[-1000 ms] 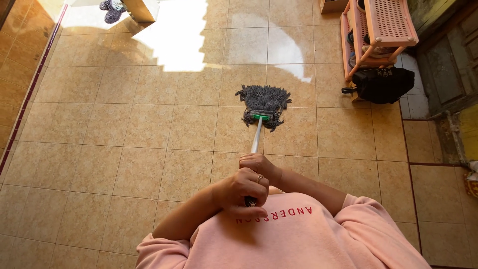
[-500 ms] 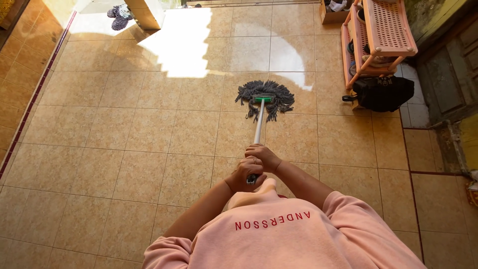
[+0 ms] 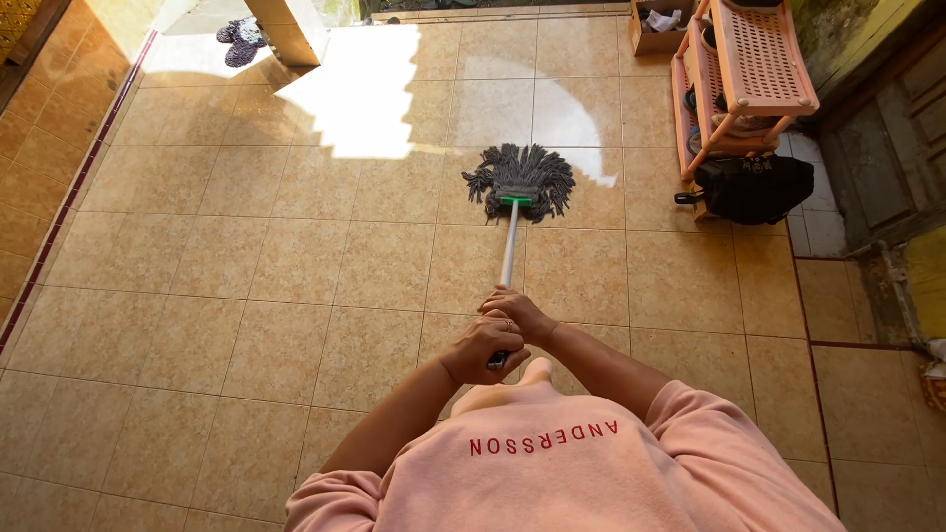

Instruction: The person mops a tiled floor using a mop with a grey head, moving the mop head back and forth across the wet surface.

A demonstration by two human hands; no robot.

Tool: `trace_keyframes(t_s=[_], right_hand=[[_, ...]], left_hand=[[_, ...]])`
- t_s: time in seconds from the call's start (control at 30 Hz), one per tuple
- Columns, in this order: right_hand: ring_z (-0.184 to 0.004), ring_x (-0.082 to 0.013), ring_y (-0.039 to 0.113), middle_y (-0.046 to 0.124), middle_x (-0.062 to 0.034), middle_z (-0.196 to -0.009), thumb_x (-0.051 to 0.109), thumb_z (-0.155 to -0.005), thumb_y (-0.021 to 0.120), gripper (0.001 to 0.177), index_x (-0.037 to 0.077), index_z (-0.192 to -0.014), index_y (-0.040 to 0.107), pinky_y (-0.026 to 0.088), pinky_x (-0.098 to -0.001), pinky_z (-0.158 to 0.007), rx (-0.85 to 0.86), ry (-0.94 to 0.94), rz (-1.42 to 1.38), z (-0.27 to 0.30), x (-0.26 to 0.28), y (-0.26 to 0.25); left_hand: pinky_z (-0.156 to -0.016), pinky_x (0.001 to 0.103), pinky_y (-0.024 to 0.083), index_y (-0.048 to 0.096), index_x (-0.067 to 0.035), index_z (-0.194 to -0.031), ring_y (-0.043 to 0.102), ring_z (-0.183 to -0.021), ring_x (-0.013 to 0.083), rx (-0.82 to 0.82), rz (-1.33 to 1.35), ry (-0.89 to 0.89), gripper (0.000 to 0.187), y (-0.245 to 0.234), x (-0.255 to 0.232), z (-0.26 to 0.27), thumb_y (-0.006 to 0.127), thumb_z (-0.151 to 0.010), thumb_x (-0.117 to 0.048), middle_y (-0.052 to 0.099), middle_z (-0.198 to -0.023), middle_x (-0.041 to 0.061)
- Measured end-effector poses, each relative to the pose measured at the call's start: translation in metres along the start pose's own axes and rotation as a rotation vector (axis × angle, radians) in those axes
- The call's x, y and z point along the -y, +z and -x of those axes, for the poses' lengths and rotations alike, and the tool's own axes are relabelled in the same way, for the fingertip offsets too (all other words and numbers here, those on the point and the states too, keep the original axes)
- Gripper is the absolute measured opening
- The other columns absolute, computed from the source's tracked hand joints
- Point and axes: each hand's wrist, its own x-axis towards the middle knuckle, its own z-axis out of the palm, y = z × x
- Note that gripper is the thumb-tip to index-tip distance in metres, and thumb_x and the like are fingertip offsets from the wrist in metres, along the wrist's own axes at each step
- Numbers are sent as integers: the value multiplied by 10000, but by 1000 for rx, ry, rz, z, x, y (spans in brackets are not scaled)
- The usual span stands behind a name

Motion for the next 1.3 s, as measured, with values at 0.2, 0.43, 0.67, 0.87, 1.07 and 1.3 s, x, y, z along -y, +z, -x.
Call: trace_keyframes(t_s=[0.2,0.43,0.67,0.87,1.07,1.3], right_hand=[[-569,-196,575,579,-75,-616,128,-768,710,191,50,-639,593,511,-339,-605,-45,-163,-400,-8,88,-9],[-480,-168,471,515,-33,-547,170,-747,727,296,98,-577,495,431,-320,-517,70,-304,-454,-23,130,-36],[-601,-176,496,522,-42,-627,203,-732,703,227,79,-636,539,449,-322,-588,47,-191,-285,-45,40,-15],[-1388,-428,399,608,-172,-1379,104,-748,726,136,99,-870,664,425,-472,-1017,180,58,-31,-33,-47,13],[-1497,-356,353,592,-67,-1471,184,-853,721,84,150,-894,656,437,-444,-1105,258,158,134,-43,-42,34],[-1105,-285,674,746,-72,-1052,170,-776,732,168,115,-934,726,566,-374,-856,56,-55,-13,-79,78,9]], left_hand=[[-633,367,470,592,-93,-696,551,-588,231,221,234,229,299,-52,-87,-23,683,-967,-181,592,-656,53],[-632,388,455,574,-81,-733,546,-618,268,263,286,308,303,-62,-100,-38,676,-992,-199,570,-690,80],[-580,398,414,476,-104,-581,490,-535,255,1,128,234,402,-16,-1,-17,695,-916,-141,488,-583,66],[-769,412,441,582,-92,-669,555,-750,268,-62,-58,-90,268,43,84,21,733,-881,-155,561,-733,65],[-803,414,452,592,-82,-692,550,-747,266,-96,-42,-117,234,46,90,48,735,-871,-129,547,-736,63],[-655,390,405,499,-79,-634,470,-589,249,-80,70,-20,337,-48,-1,50,712,-894,-109,479,-628,56]])
